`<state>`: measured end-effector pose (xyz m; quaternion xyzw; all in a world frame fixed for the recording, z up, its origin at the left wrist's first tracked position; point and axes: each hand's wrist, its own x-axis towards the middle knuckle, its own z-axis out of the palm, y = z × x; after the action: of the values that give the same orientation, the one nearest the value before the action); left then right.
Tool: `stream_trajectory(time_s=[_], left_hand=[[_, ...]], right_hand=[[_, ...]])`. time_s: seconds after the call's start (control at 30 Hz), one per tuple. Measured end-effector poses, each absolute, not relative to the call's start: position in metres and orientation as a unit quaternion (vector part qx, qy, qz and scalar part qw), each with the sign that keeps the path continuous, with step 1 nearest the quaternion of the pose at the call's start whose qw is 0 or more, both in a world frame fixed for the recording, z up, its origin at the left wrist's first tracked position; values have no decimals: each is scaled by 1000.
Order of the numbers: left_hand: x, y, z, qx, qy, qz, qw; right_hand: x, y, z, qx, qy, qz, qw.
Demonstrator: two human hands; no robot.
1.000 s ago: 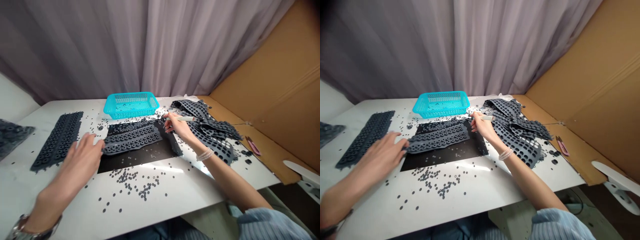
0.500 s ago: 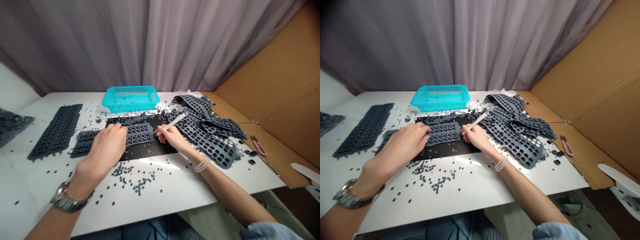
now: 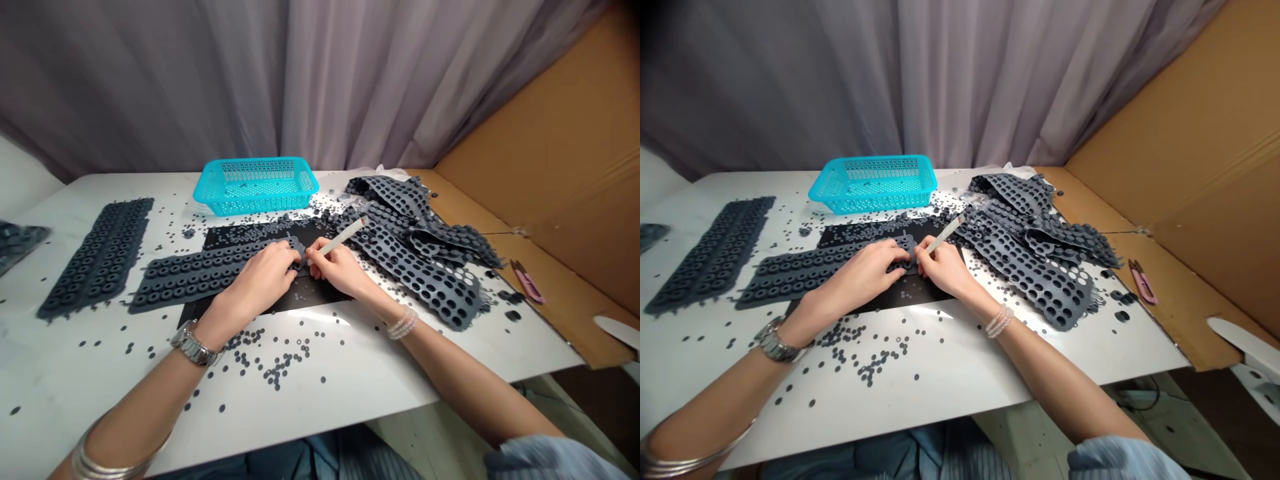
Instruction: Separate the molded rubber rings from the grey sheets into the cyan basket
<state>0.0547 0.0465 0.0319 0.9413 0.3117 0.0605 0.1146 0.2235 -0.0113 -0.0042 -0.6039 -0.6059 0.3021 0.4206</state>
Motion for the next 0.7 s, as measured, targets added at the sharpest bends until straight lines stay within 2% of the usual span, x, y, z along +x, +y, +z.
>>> stream_trajectory(time_s=[0.7], left_hand=[[68,45,21,936,331,93,79]], right_hand=[[206,-8,8,-650,-657,164,346]])
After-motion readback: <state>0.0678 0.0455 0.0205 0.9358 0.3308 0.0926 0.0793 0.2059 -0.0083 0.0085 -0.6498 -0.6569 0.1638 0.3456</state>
